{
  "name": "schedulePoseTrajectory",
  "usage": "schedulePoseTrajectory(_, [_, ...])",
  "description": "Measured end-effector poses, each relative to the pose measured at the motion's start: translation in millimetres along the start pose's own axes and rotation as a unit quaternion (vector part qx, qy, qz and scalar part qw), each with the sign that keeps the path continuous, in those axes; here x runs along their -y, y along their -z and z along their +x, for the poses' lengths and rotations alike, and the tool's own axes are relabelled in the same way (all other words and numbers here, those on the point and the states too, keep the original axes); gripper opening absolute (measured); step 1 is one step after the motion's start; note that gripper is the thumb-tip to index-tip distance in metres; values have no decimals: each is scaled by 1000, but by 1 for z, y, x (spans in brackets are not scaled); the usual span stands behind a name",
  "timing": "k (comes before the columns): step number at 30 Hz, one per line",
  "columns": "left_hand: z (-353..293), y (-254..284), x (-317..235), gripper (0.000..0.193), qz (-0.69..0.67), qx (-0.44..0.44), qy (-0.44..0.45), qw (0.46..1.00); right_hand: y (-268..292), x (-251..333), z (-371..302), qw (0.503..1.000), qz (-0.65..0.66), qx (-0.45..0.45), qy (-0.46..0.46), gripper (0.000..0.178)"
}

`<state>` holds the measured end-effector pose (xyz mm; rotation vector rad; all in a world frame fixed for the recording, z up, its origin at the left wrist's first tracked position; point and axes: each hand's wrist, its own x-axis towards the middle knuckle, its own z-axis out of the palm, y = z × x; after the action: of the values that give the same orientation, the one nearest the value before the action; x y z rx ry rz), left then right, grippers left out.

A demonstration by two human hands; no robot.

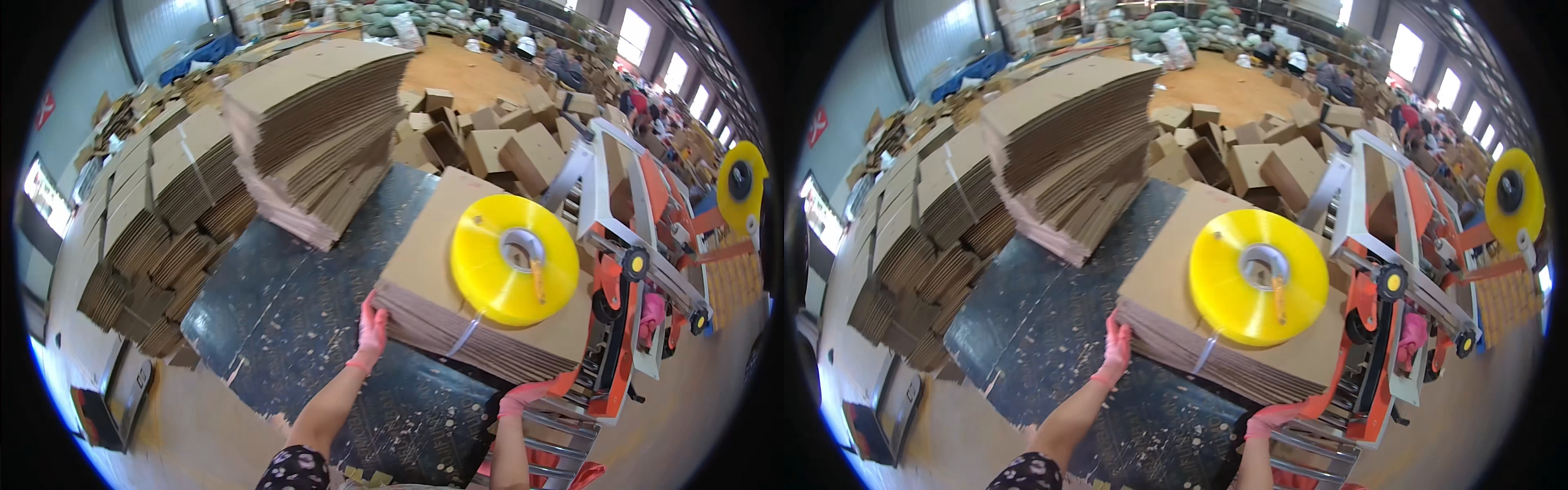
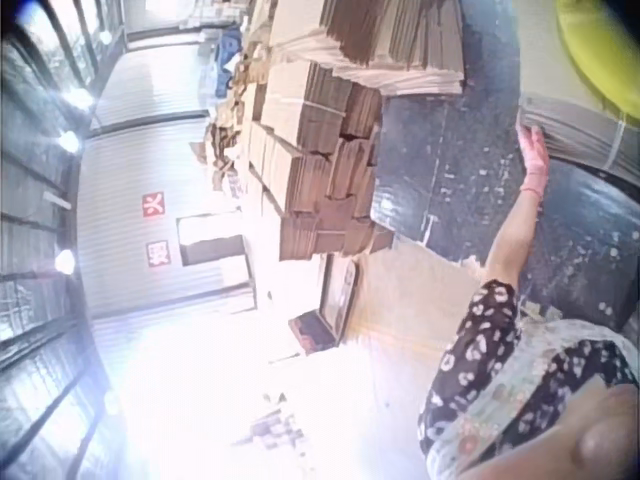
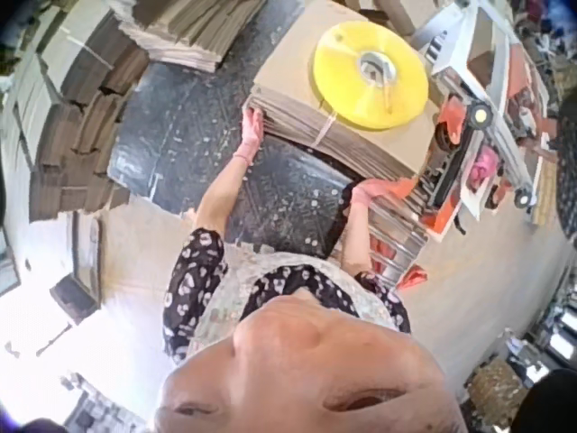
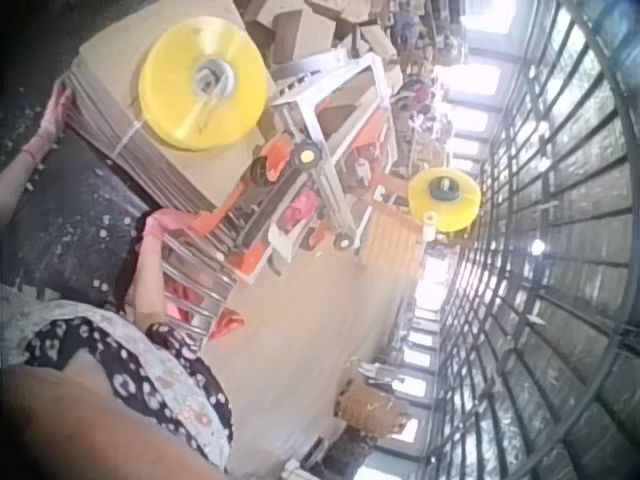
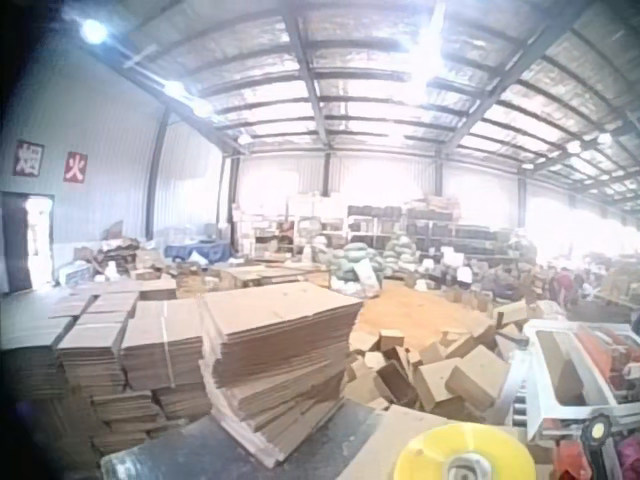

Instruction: The person repeatedly picks flat cardboard sheets from a stack, folds them into box shapes by hand, and places the formed boxes onto a conveyor belt. The process is continuous and repetitive throughout the clip.

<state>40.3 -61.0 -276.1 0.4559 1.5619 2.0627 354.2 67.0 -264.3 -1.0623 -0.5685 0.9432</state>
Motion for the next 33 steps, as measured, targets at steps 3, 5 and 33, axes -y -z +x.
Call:
schedulePoseTrajectory(3, [5, 4, 15, 52, 61, -8, -119, 991, -44, 43, -26, 1000, 14, -15, 15, 51])
schedulePoseTrajectory(5, [11, -1, -11, 53, 48, 15, -72, 996, -30, 16, 16, 998, 35, 41, 30, 50])
schedulePoseTrajectory(33, [-68, 362, -164, 31, 171, 53, 38, 983, -100, 35, -396, 667, -106, 625, -391, 34])
